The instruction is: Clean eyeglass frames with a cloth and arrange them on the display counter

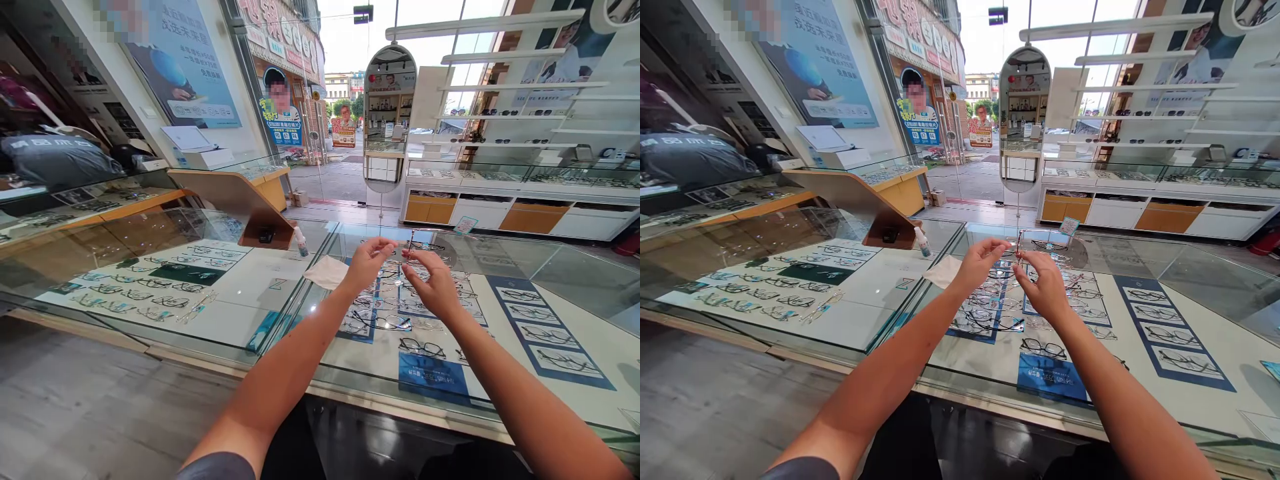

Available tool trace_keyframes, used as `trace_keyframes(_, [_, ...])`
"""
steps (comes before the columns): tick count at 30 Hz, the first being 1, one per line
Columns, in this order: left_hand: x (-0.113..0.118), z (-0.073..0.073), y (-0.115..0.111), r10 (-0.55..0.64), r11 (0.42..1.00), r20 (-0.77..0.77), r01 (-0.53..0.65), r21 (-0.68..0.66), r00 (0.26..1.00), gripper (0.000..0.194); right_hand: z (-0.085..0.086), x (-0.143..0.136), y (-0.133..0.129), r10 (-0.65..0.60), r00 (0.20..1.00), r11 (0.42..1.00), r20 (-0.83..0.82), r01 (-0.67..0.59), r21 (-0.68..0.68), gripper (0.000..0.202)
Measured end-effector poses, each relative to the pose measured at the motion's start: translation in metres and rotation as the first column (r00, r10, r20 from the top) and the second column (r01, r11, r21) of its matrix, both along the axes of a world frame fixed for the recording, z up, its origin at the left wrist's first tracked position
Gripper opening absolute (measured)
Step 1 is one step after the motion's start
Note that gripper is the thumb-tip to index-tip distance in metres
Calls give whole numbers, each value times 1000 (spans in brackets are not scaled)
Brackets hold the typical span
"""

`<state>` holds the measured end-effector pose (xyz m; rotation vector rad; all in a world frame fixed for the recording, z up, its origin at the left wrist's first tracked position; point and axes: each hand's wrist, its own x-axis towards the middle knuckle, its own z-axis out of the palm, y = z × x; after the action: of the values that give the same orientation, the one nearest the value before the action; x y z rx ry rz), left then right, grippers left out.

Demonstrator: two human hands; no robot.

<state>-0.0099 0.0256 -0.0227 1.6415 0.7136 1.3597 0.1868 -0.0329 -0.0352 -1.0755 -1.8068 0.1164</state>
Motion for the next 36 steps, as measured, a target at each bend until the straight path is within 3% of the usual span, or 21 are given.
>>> trace_keyframes(3, [-26, 6, 22, 339, 938, 50, -342, 66, 940, 26, 0, 3, 1, -35, 999, 999, -2, 35, 7, 33])
trace_keyframes(5, [-48, 8, 37, 588, 798, 105, -597, 82, 802, 20, -1, 6, 3, -59, 998, 998, -6, 59, 15, 35])
trace_keyframes(7, [-70, 7, 49, 783, 601, 136, -794, 92, 608, 10, -4, 8, 6, -79, 997, 997, -6, 79, 16, 36])
trace_keyframes(10, [-95, -3, 63, 928, 353, 99, -932, 87, 360, 29, -9, 11, 10, -97, 995, 995, -3, 97, 5, 38])
trace_keyframes(12, [-105, -14, 70, 966, 257, -9, -965, 44, 257, 44, -12, 13, 13, -103, 995, 995, -2, 103, 8, 38])
trace_keyframes(14, [-111, -26, 77, 968, 206, -145, -979, -9, 205, 55, -14, 14, 16, -103, 995, 994, 1, 103, 26, 36])
trace_keyframes(18, [-117, -47, 90, 944, 185, -266, -981, -58, 194, 65, -16, 15, 19, -101, 995, 993, 3, 100, 59, 34])
trace_keyframes(23, [-124, -55, 106, 925, 215, -300, -972, -93, 233, 57, -14, 12, 18, -98, 995, 993, -8, 98, 66, 31])
trace_keyframes(28, [-129, -56, 117, 893, 311, -298, -941, -133, 337, 24, -15, 12, 18, -105, 994, 993, -18, 106, 47, 31])
trace_keyframes(33, [-129, -49, 116, 886, 377, -224, -912, -162, 406, 7, -18, 13, 20, -125, 992, 992, -27, 125, 16, 34])
trace_keyframes(36, [-122, -42, 114, 837, 495, -171, -852, -172, 520, 19, -18, 14, 20, -129, 990, 991, -50, 130, 12, 37])
